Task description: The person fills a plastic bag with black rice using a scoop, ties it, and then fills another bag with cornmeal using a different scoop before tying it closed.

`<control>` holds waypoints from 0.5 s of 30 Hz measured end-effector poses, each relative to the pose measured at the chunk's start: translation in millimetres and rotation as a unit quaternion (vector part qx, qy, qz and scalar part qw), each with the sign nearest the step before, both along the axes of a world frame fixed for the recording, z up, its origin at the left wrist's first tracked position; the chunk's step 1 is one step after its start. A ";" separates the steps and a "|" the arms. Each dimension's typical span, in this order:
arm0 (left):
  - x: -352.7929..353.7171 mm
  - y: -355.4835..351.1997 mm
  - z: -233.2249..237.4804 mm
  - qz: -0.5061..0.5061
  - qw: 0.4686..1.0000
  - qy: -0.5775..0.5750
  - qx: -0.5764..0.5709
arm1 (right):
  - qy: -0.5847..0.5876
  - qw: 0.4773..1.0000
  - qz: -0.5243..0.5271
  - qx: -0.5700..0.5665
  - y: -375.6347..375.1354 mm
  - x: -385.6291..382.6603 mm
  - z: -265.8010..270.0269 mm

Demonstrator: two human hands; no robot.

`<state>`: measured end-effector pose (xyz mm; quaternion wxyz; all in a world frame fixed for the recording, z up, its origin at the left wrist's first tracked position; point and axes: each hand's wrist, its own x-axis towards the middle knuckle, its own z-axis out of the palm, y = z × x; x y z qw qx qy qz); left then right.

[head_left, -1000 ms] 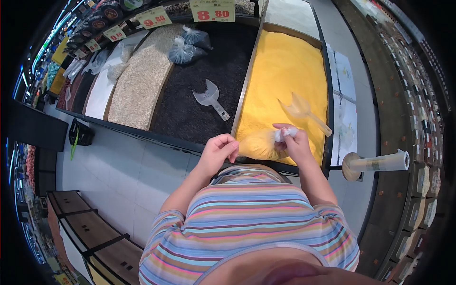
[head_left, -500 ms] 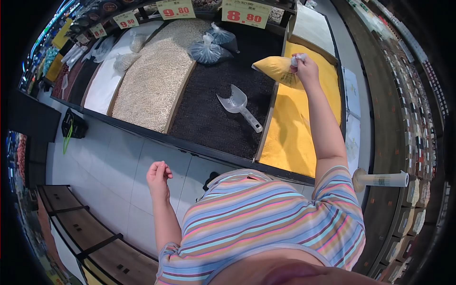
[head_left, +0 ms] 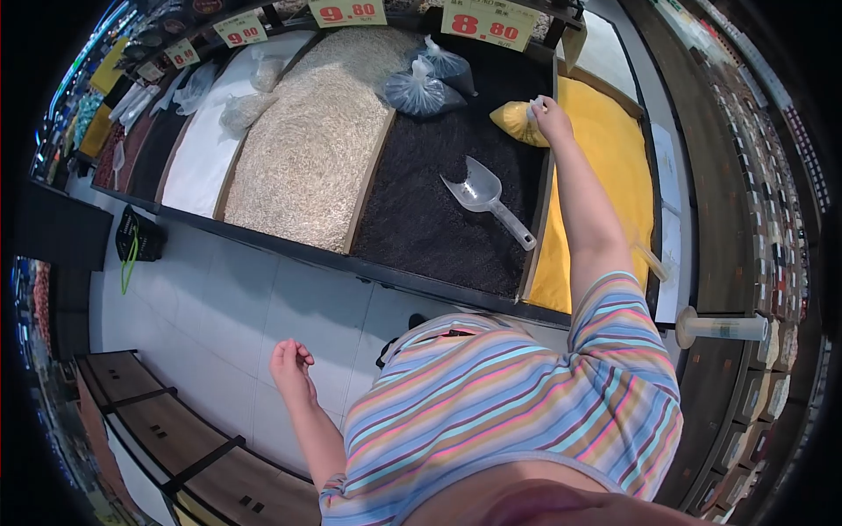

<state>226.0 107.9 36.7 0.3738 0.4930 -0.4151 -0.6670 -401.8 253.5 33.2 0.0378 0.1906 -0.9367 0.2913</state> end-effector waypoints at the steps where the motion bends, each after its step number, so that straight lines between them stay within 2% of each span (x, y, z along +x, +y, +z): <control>1: 5.0 -5.4 -1.2 -0.004 1.000 0.000 -0.001 | 0.015 1.000 0.000 -0.022 6.7 5.0 0.1; 2: 9.5 -11.7 -3.6 -0.007 1.000 0.002 -0.002 | 0.032 0.999 0.001 -0.044 10.9 15.0 6.6; 3: 13.3 -18.1 -6.3 -0.011 1.000 0.004 -0.004 | -0.008 0.998 0.002 -0.055 21.1 26.7 14.1; 9: 21.3 -54.6 -19.2 -0.041 0.999 -0.005 0.001 | -0.057 0.984 0.036 -0.165 89.0 93.2 5.4; 15: 21.8 -73.8 -39.4 -0.065 0.996 -0.053 -0.012 | -0.108 0.973 0.053 -0.198 104.8 167.9 18.0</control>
